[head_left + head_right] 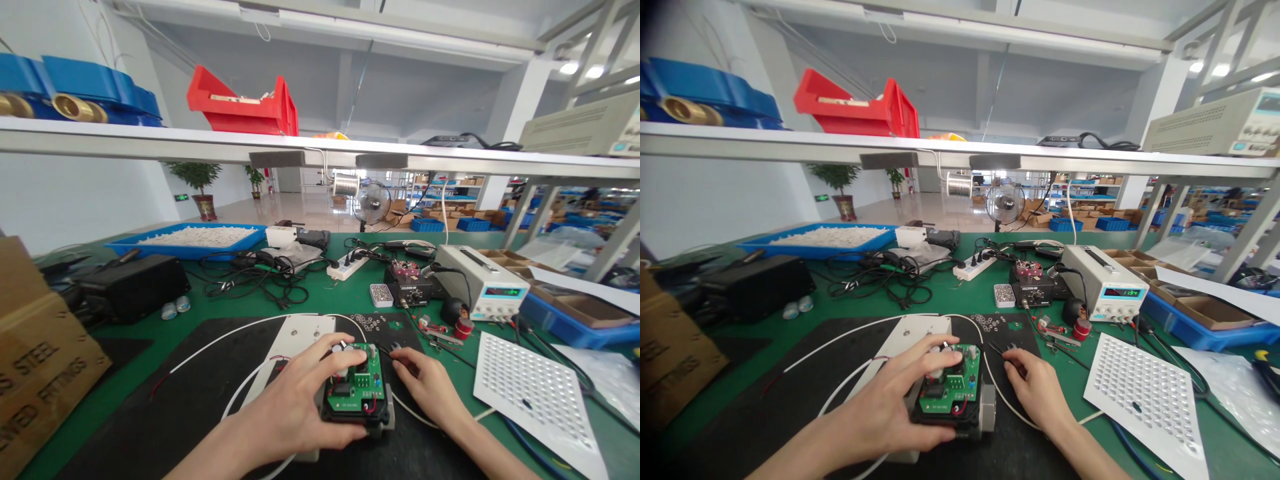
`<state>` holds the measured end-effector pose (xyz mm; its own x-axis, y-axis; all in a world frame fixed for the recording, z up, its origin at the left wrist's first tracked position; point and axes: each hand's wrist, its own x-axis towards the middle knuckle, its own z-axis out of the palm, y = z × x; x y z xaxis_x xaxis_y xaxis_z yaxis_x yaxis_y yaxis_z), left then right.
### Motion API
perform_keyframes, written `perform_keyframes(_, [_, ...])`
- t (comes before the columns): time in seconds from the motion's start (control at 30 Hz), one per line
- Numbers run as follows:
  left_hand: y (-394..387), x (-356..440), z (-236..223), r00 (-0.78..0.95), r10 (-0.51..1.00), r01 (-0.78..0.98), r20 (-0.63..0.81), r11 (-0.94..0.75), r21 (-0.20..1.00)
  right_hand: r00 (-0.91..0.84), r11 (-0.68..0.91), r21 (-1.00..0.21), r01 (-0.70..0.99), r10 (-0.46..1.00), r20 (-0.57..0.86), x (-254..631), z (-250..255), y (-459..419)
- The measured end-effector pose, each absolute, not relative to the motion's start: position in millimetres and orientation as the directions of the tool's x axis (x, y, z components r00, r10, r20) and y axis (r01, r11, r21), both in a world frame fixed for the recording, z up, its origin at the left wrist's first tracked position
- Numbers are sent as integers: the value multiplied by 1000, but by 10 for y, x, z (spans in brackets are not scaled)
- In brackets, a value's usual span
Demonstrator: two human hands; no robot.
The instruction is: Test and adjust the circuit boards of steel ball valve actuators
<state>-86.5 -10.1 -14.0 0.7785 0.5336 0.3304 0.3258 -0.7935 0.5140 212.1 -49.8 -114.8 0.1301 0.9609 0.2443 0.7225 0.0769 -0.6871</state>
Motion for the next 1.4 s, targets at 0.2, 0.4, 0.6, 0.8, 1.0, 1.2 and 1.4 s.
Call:
perform_keyframes(0.2, [-107,-877,-133,783,528,327,328,-798,506,125,77,-687,722,963,240,2115,-1133,-494])
perform_keyframes(0.4, [-108,-874,-124,785,526,331,326,-802,498,123,85,-686,722,961,249,2118,-1127,-496])
perform_keyframes(0.6, [-99,-871,-140,785,521,331,334,-810,484,123,89,-687,721,960,253,2120,-1127,-508])
perform_keyframes(0.8, [-89,-875,-141,782,528,359,331,-816,453,125,97,-698,709,957,260,2110,-1116,-504])
perform_keyframes(1.0, [-75,-877,-152,788,514,349,339,-826,443,130,95,-692,716,955,266,2101,-1100,-511])
perform_keyframes(1.2, [-89,-878,-142,784,520,356,340,-825,440,130,97,-684,723,954,272,2103,-1089,-517])
perform_keyframes(1.4, [-82,-872,-135,785,514,340,345,-823,454,128,100,-688,719,953,273,2104,-1088,-515])
